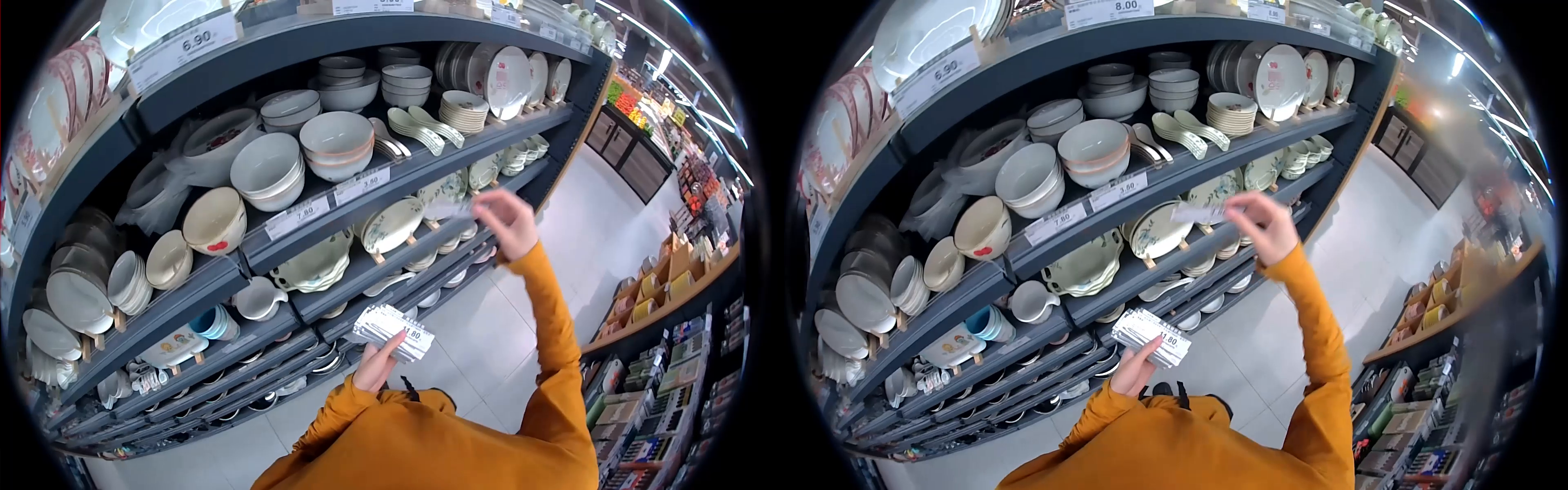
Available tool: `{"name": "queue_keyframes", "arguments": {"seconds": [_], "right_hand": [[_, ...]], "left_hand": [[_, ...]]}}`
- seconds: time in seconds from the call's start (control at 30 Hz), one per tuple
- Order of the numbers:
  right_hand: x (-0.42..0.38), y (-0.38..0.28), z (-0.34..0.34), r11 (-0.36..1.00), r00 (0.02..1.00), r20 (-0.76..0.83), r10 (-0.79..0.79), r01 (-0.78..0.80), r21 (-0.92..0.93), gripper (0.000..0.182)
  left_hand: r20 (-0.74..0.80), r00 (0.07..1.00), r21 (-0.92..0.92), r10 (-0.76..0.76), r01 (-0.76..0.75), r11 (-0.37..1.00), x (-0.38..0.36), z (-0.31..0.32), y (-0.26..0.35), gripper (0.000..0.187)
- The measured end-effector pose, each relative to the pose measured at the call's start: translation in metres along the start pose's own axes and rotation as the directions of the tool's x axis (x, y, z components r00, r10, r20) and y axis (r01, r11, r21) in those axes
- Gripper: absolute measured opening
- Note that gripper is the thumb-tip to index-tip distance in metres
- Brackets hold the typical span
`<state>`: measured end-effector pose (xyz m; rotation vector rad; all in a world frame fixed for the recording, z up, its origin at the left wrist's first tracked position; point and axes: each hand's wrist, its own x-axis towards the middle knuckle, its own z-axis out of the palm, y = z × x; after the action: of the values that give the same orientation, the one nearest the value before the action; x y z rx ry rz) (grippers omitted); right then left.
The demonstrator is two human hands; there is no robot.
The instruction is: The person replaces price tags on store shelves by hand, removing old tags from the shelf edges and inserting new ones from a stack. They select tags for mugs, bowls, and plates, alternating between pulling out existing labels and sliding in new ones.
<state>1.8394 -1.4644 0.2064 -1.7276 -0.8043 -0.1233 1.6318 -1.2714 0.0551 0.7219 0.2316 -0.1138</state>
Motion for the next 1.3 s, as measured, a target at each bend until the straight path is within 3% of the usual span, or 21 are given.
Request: {"name": "queue_keyframes", "arguments": {"seconds": [0.13, 0.2, 0.33, 0.5, 0.6, 0.67, 0.77, 1.03, 1.23, 1.3], "right_hand": [[0.087, 0.022, -0.034, 0.984, 0.984, 0.022, -0.176, 0.177, -0.032, 0.018], [0.125, 0.043, -0.046, 0.98, 0.978, 0.066, -0.198, 0.195, 0.05, 0.017], [0.174, 0.073, -0.064, 0.976, 0.946, 0.243, -0.215, 0.22, 0.01, 0.016], [0.201, 0.092, -0.077, 0.966, 0.871, 0.423, -0.25, 0.254, 0.047, 0.014], [0.204, 0.103, -0.081, 0.955, 0.871, 0.396, -0.29, 0.237, 0.178, 0.017], [0.21, 0.11, -0.082, 0.943, 0.833, 0.441, -0.332, 0.304, 0.136, 0.018], [0.217, 0.118, -0.081, 0.961, 0.808, 0.524, -0.269, 0.192, 0.196, 0.018], [0.218, 0.121, -0.087, 0.95, 0.761, 0.571, -0.309, 0.223, 0.217, 0.019], [0.212, 0.121, -0.089, 0.925, 0.734, 0.598, -0.323, 0.377, 0.037, 0.02], [0.195, 0.111, -0.093, 0.824, 0.752, 0.449, -0.482, 0.564, -0.059, 0.02]], "left_hand": [[-0.033, 0.993, 0.009, 0.116, -0.115, 0.993, 0.026, 0.036, 0.018, 0.031], [-0.066, 0.981, 0.034, 0.182, -0.18, 0.983, 0.043, 0.052, 0.019, 0.028], [-0.13, 0.94, 0.053, 0.317, -0.312, 0.949, 0.065, 0.091, 0.016, 0.03], [-0.277, 0.868, 0.015, 0.412, -0.424, 0.905, 0.101, 0.139, -0.011, 0.031], [-0.339, 0.841, 0.013, 0.422, -0.445, 0.896, 0.112, 0.162, -0.03, 0.031], [-0.354, 0.83, 0.011, 0.431, -0.457, 0.889, 0.116, 0.174, -0.04, 0.031], [-0.379, 0.798, 0.017, 0.469, -0.501, 0.865, 0.117, 0.193, -0.047, 0.031], [-0.417, 0.775, 0.003, 0.474, -0.521, 0.854, 0.123, 0.217, -0.064, 0.033], [-0.426, 0.753, 0.001, 0.502, -0.554, 0.832, 0.123, 0.224, -0.072, 0.034], [-0.439, 0.735, 0.014, 0.517, -0.57, 0.822, 0.121, 0.228, -0.072, 0.035]]}}
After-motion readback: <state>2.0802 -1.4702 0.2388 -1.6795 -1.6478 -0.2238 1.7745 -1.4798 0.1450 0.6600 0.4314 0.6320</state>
